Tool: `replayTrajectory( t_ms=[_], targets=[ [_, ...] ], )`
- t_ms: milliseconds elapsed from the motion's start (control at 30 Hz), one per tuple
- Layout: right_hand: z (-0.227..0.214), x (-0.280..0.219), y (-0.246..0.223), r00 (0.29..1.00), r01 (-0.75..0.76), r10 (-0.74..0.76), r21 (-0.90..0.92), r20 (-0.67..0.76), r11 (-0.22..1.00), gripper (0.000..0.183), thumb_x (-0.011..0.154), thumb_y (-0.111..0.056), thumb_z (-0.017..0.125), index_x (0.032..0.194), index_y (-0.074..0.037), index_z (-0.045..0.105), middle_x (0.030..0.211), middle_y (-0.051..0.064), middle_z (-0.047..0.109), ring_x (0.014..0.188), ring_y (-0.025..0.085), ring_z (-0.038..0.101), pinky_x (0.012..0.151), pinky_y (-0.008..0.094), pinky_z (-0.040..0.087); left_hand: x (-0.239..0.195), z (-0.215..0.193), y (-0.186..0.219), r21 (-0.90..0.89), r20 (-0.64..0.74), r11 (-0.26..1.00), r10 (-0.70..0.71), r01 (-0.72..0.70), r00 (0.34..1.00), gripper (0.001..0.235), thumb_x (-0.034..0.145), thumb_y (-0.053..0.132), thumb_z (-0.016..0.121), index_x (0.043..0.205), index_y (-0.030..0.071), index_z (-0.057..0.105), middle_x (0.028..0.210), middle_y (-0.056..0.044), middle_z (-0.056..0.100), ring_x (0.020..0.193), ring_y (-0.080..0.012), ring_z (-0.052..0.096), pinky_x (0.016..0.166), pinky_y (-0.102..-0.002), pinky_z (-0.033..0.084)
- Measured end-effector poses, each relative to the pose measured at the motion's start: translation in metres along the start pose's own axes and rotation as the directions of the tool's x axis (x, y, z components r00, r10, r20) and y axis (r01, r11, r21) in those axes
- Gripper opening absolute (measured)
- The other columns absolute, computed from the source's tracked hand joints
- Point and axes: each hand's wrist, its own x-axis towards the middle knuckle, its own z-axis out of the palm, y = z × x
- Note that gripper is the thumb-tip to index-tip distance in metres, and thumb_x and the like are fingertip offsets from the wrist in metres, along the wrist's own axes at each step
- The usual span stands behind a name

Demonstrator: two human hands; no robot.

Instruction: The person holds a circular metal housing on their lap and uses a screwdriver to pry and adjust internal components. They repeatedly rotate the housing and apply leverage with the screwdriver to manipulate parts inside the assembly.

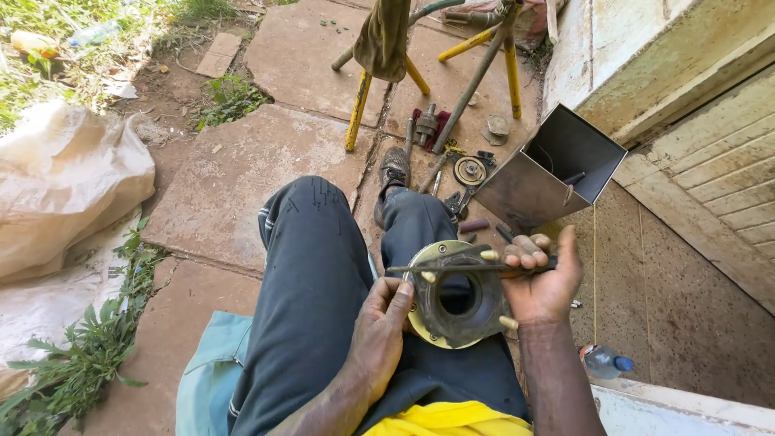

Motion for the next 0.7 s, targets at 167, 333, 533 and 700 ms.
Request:
replayTrajectory(
  t_ms=[167,333,533,700],
  targets=[
    [0.007,-0.015,0.0,0.996,-0.009,0.006,0.033,0.089,0.999,0.042,0.109,-0.051,0.064,0.084,-0.017,0.058,0.062,-0.008,0.048,0.057,0.006,0.052,0.062,0.026,0.05,-0.001,0.003,-0.002,-0.039,0.048,0.995,0.097,-0.095,0.994,0.03,0.109,0.032,0.054,0.121,0.006,0.062,0.105,-0.006,0.06,0.095,-0.011,0.055,0.094,-0.028,0.049],
    [0.013,-0.019,-0.001,0.996,0.092,-0.093,0.067,0.013,0.994,0.069,0.098,-0.078,0.047,0.087,-0.012,0.063,0.063,-0.001,0.052,0.055,0.011,0.052,0.061,0.029,0.051,0.003,0.008,0.0,-0.143,0.033,0.987,0.084,-0.078,0.996,0.027,0.109,0.03,0.051,0.119,0.005,0.058,0.099,-0.007,0.058,0.091,-0.0126,0.051,0.09,-0.031,0.044],
    [-0.02,-0.007,0.006,0.998,-0.033,0.037,0.074,-0.048,0.997,0.074,0.1,-0.086,0.039,0.091,-0.016,0.059,0.067,-0.003,0.049,0.065,0.015,0.056,0.069,0.033,0.052,0.008,0.018,0.015,-0.233,0.014,0.97,-0.068,0.07,0.998,0.035,0.103,0.021,0.047,0.133,0.005,0.054,0.12,-0.014,0.061,0.11,-0.0207,0.055,0.106,-0.038,0.042],
    [-0.033,-0.005,-0.004,0.974,-0.201,0.142,0.381,0.177,0.902,0.071,0.106,-0.08,0.046,0.099,-0.011,0.06,0.066,-0.006,0.047,0.058,0.008,0.048,0.062,0.029,0.051,0.003,0.023,-0.005,-0.088,0.15,0.959,0.282,-0.271,0.948,0.032,0.106,0.029,0.053,0.128,0.006,0.056,0.113,-0.009,0.055,0.105,-0.0159,0.052,0.099,-0.033,0.045]
  ],
)
